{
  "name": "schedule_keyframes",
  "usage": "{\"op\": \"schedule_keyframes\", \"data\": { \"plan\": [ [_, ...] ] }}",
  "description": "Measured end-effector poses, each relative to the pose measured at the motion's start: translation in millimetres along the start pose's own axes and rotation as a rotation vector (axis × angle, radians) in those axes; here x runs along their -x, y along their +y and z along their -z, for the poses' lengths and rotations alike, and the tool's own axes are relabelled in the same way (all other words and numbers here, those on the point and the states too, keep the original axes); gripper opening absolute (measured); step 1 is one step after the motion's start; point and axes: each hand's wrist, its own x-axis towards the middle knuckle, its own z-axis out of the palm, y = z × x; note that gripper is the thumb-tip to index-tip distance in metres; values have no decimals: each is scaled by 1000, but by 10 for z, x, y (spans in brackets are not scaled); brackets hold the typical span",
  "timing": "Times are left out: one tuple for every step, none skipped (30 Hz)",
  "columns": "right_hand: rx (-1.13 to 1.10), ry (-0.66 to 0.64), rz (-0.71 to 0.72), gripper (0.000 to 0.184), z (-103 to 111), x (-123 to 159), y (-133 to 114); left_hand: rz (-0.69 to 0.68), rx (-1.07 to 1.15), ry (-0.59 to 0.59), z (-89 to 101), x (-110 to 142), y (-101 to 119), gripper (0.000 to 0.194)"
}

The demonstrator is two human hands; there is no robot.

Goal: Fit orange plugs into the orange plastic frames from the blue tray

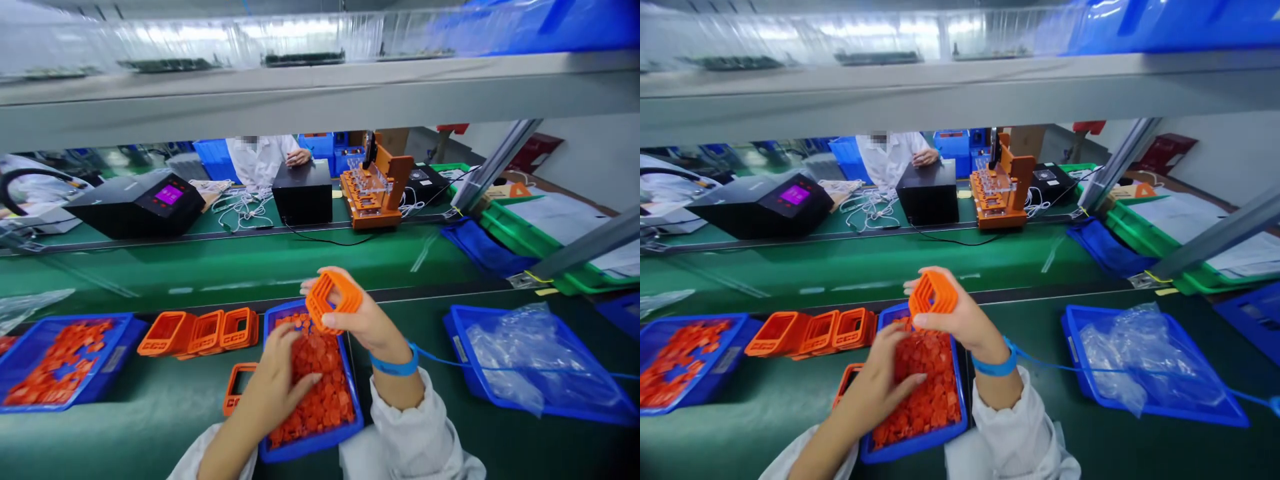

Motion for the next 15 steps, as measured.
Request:
{"op": "schedule_keyframes", "data": {
  "plan": [
    [-11, 40, 42, 78, 35, 9, -34, 37, -56, -161, -70, 6, 29, 65],
    [-24, 67, 73, 76, 53, 13, -61, 70, -121, -301, -119, -2, 66, 64],
    [-37, 83, 93, 74, 56, 15, -80, 93, -180, -417, -150, -22, 105, 62],
    [-52, 86, 106, 73, 48, 14, -92, 110, -225, -493, -165, -50, 143, 56],
    [-66, 80, 118, 73, 32, 12, -97, 124, -257, -530, -169, -81, 175, 46],
    [-80, 69, 127, 72, 13, 9, -95, 133, -273, -545, -167, -112, 197, 34],
    [-93, 55, 134, 72, -5, 7, -90, 139, -278, -552, -162, -139, 209, 26],
    [-107, 42, 146, 72, -20, 6, -83, 145, -275, -555, -155, -161, 211, 23],
    [-120, 33, 158, 72, -30, 4, -76, 150, -269, -548, -143, -178, 205, 22],
    [-131, 28, 171, 72, -34, 3, -71, 151, -249, -531, -123, -192, 194, 21],
    [-140, 25, 182, 71, -35, 2, -69, 144, -207, -501, -92, -205, 181, 19],
    [-145, 22, 193, 70, -32, 2, -71, 125, -137, -461, -46, -221, 169, 18],
    [-146, 20, 202, 69, -27, 2, -77, 99, -43, -407, 16, -243, 160, 17],
    [-140, 21, 210, 68, -22, 2, -85, 67, 68, -337, 94, -272, 156, 17],
    [-127, 27, 214, 68, -18, 4, -94, 31, 184, -255, 184, -309, 158, 18]
  ]
}}
